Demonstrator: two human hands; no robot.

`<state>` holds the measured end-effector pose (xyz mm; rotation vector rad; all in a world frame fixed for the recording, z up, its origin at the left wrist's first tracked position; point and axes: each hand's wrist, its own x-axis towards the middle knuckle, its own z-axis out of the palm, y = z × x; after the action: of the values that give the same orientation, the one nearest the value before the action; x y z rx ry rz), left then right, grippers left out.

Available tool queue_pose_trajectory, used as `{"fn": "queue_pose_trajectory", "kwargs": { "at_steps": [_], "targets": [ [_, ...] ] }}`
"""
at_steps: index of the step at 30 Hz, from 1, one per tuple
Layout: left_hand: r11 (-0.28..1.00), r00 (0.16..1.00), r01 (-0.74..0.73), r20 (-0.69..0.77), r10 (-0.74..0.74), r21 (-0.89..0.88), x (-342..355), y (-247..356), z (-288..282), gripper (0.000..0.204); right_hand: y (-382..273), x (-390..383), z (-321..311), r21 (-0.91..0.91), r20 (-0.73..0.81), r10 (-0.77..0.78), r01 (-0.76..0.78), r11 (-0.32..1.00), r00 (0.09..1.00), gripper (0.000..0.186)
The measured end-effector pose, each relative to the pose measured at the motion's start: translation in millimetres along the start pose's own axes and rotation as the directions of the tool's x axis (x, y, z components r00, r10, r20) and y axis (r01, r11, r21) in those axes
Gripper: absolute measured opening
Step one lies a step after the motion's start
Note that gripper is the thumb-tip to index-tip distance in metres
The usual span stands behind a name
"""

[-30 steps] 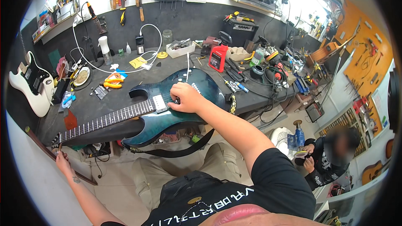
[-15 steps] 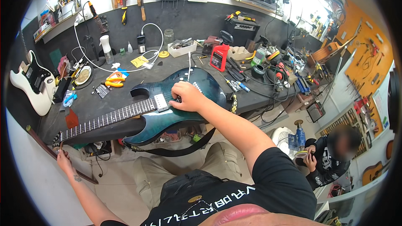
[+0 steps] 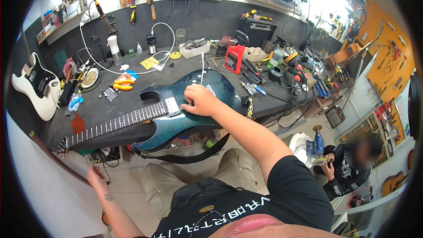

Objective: Replacing or repairing components on the headstock of an electric guitar.

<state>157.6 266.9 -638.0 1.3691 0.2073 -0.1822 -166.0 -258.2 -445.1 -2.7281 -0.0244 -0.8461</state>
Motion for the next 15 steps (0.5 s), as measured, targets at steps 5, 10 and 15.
{"fn": "queue_pose_trajectory", "kwargs": {
  "at_steps": [5, 10, 15],
  "targets": [
    [0.894, 0.957, -0.177, 0.285, 0.058, 0.412, -101, -92, 46, 0.014, -10, 9, 4, 0.046, -0.052, -0.052, 0.055, 0.997, 0.997, 0.031],
    [-0.004, 0.504, -0.854, 0.828, 0.247, 0.521, -220, -95, 112, 0.014, -6, 2, -2, 0.036, -0.11, -0.043, 0.047, 0.998, 0.993, 0.026],
    [0.031, 0.431, -0.902, 0.897, 0.096, 0.43, -219, -91, 125, 0.015, 0, 1, 0, 0.034, -0.109, 0.006, -0.003, 0.999, 0.994, 0.023]
  ]
}}
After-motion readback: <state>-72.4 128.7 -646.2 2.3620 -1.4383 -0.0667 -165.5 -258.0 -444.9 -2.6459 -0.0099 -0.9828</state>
